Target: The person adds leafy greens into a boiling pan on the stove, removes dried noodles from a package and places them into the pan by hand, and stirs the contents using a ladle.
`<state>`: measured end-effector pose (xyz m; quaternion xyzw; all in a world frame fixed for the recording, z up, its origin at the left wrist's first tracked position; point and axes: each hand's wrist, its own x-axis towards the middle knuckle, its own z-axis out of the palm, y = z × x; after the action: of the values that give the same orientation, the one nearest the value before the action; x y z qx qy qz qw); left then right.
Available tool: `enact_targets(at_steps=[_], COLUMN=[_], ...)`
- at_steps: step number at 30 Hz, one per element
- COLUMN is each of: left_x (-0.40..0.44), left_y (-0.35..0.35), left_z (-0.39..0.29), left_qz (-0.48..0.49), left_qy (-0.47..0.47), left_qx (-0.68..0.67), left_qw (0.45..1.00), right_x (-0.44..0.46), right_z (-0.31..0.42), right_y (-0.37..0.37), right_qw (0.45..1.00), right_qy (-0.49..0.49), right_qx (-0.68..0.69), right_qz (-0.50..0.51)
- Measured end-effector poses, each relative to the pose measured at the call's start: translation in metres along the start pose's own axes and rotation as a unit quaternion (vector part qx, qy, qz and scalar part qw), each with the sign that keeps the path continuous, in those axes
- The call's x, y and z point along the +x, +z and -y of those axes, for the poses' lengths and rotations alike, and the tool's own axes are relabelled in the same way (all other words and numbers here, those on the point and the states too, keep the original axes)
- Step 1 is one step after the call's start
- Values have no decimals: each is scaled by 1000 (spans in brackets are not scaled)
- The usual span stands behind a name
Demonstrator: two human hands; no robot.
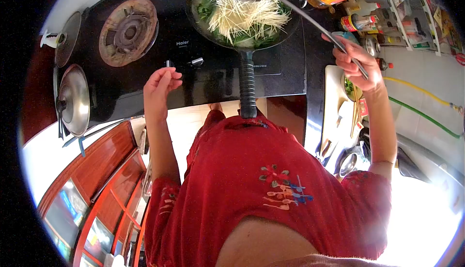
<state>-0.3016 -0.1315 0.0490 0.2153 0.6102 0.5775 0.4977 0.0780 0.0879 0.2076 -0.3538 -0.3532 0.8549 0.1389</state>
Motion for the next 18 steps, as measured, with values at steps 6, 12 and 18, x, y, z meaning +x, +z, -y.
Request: enact_targets(at_steps=[6, 12, 18], left_x=[6, 13, 14], left_y=[8, 10, 11], left_z=[-4, 0, -2], left_qz=[10, 23, 30], left_qy=[6, -3, 2], left_qx=[-3, -7, -9], left_qw=[1000, 1000, 1000], right_x=[-25, -20, 17], right_z=[-42, -63, -77], right_y=[31, 41, 19], right_qw=[977, 984, 975], right_qy=[66, 89, -2], right_qx=[201, -14, -131], right_qz=[-10, -151, -182])
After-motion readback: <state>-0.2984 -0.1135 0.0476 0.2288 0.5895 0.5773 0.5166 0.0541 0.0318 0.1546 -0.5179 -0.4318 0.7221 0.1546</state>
